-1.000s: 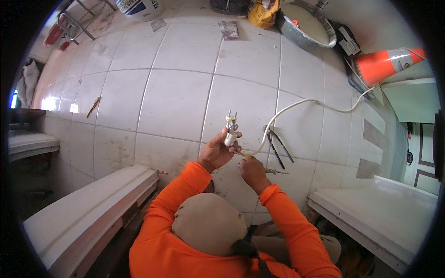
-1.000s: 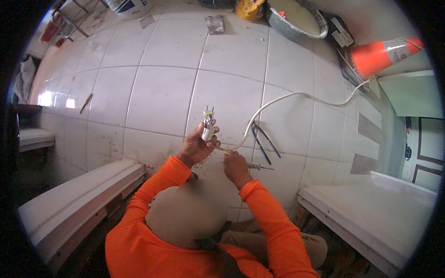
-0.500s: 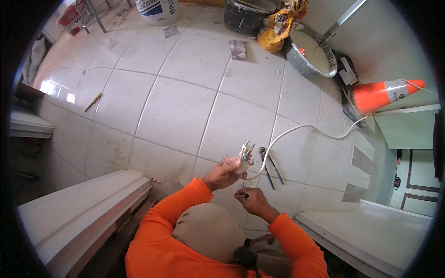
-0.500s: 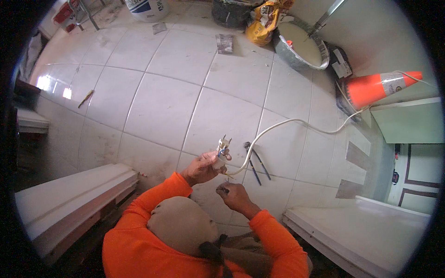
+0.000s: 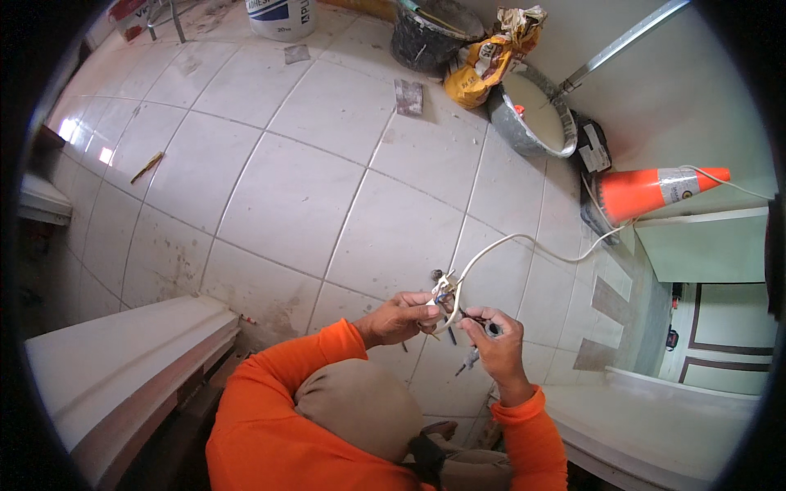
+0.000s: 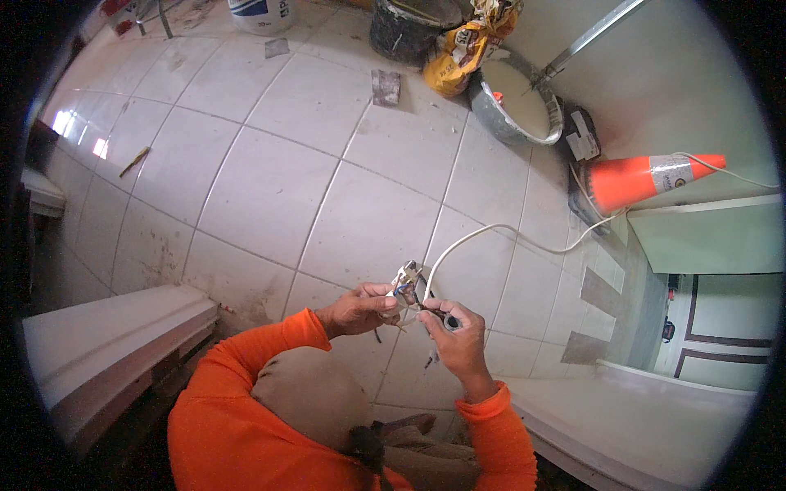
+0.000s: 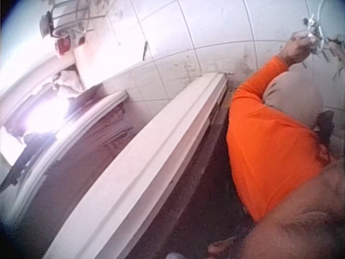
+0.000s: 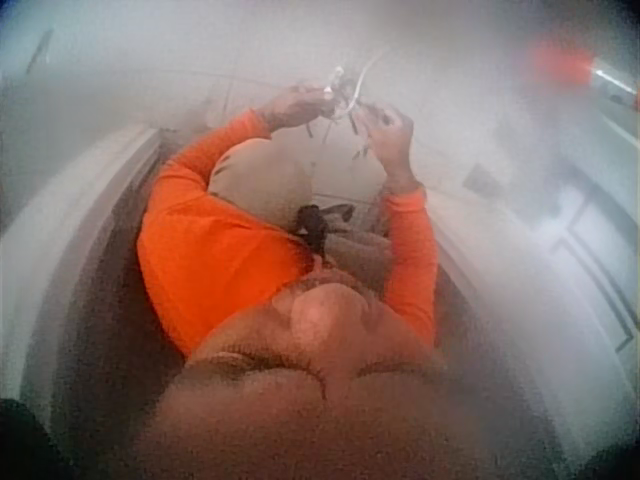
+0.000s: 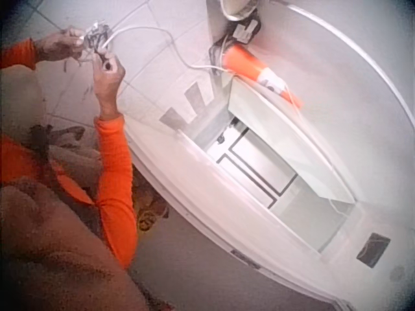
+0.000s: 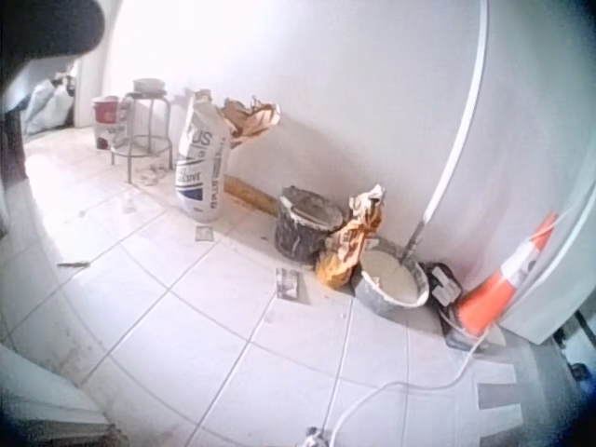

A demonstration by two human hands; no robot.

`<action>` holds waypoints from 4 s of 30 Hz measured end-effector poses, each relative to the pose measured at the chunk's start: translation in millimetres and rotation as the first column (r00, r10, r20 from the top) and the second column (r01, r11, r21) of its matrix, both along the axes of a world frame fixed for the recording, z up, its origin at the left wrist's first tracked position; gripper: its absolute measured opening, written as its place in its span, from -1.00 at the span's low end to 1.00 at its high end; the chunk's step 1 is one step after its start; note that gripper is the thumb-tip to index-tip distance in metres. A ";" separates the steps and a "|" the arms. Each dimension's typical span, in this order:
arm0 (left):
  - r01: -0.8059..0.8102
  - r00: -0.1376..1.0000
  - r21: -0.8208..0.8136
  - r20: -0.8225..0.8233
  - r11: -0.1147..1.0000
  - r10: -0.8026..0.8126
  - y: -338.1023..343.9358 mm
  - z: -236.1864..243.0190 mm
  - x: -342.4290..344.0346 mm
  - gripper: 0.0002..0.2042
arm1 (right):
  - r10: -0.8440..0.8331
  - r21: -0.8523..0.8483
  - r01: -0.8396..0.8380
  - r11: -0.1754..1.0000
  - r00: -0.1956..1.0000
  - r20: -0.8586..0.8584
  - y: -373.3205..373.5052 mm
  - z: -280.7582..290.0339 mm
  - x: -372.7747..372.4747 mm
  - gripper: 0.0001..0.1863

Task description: The person connects wires to a white electrical plug using a screwdriver.

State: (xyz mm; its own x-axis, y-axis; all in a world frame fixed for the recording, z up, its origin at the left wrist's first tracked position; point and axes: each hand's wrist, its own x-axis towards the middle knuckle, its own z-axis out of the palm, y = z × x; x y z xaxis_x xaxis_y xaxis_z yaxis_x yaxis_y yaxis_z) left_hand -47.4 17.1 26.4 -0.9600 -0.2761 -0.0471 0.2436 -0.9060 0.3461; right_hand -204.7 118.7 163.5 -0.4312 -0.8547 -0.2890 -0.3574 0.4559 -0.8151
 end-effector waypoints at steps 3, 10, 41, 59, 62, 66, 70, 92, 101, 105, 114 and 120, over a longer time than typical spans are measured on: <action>0.010 1.000 0.002 -0.008 1.000 -0.010 -1.2 4.5 0.2 -0.70 | 0.072 -0.123 -0.097 0.988 0.979 -0.190 -11.0 1.7 8.7 -0.81; -0.023 1.000 0.015 -0.007 1.000 0.023 1.1 11.5 -2.8 -0.65 | 0.082 -0.150 -0.127 0.980 0.958 -0.273 -18.8 -2.7 9.7 -0.83; 0.054 0.978 -0.129 0.207 0.990 -0.027 -0.8 43.3 -9.4 -0.75 | 0.167 -0.246 -0.350 0.904 0.817 -0.552 -12.8 -0.1 5.5 -0.91; 0.035 0.968 -0.183 0.251 0.982 0.012 -0.1 48.6 -14.8 -0.62 | 0.024 -0.320 -0.266 0.909 0.801 -0.598 -7.7 -10.6 13.0 -0.87; 0.066 0.957 -0.247 0.290 0.967 0.009 -3.6 57.3 -12.0 -0.60 | 0.018 -0.329 -0.282 0.901 0.784 -0.621 -4.1 -15.5 11.7 -0.82; 0.103 0.951 -0.339 0.309 0.935 0.007 -4.9 58.0 -11.0 -0.60 | 0.037 -0.329 -0.308 0.893 0.777 -0.629 -4.9 -16.2 11.1 -0.78; 0.110 0.950 -0.344 0.312 0.933 0.003 -3.5 54.1 -12.6 -0.59 | 0.056 -0.302 -0.310 0.901 0.776 -0.629 -5.9 -16.8 9.9 -0.77; 0.079 0.951 -0.231 0.309 0.970 -0.004 -2.2 47.7 -16.3 -0.63 | 0.047 -0.290 -0.258 0.921 0.816 -0.577 -8.4 -22.2 6.4 -0.77; 0.047 0.961 -0.222 0.275 0.974 0.017 0.9 42.5 -18.0 -0.66 | 0.109 -0.241 -0.314 0.918 0.787 -0.607 -13.1 -16.7 4.9 -0.85; 0.116 0.934 -0.119 0.351 0.986 -0.068 -10.1 57.2 -13.6 -0.66 | 0.111 -0.225 -0.313 0.923 0.774 -0.623 -13.3 -14.4 4.0 -0.88; 0.052 0.935 -0.091 0.355 0.994 -0.016 -0.4 34.3 -21.7 -0.66 | 0.220 -0.159 -0.421 0.893 0.717 -0.661 -18.5 -3.4 8.9 -0.86; 0.013 0.961 -0.026 0.277 1.000 -0.005 -2.3 37.1 -20.0 -0.67 | 0.067 -0.228 -0.196 0.954 0.879 -0.472 -10.8 4.6 7.5 -0.84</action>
State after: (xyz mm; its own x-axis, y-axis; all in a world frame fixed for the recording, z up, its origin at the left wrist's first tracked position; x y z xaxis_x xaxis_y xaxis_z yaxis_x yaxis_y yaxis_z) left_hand -67.4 14.8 63.4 -0.9129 -0.2724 -0.3041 0.1267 -0.8971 0.4233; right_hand -197.2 107.9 168.1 -0.3374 -0.9289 0.1527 -0.7580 0.1718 -0.6292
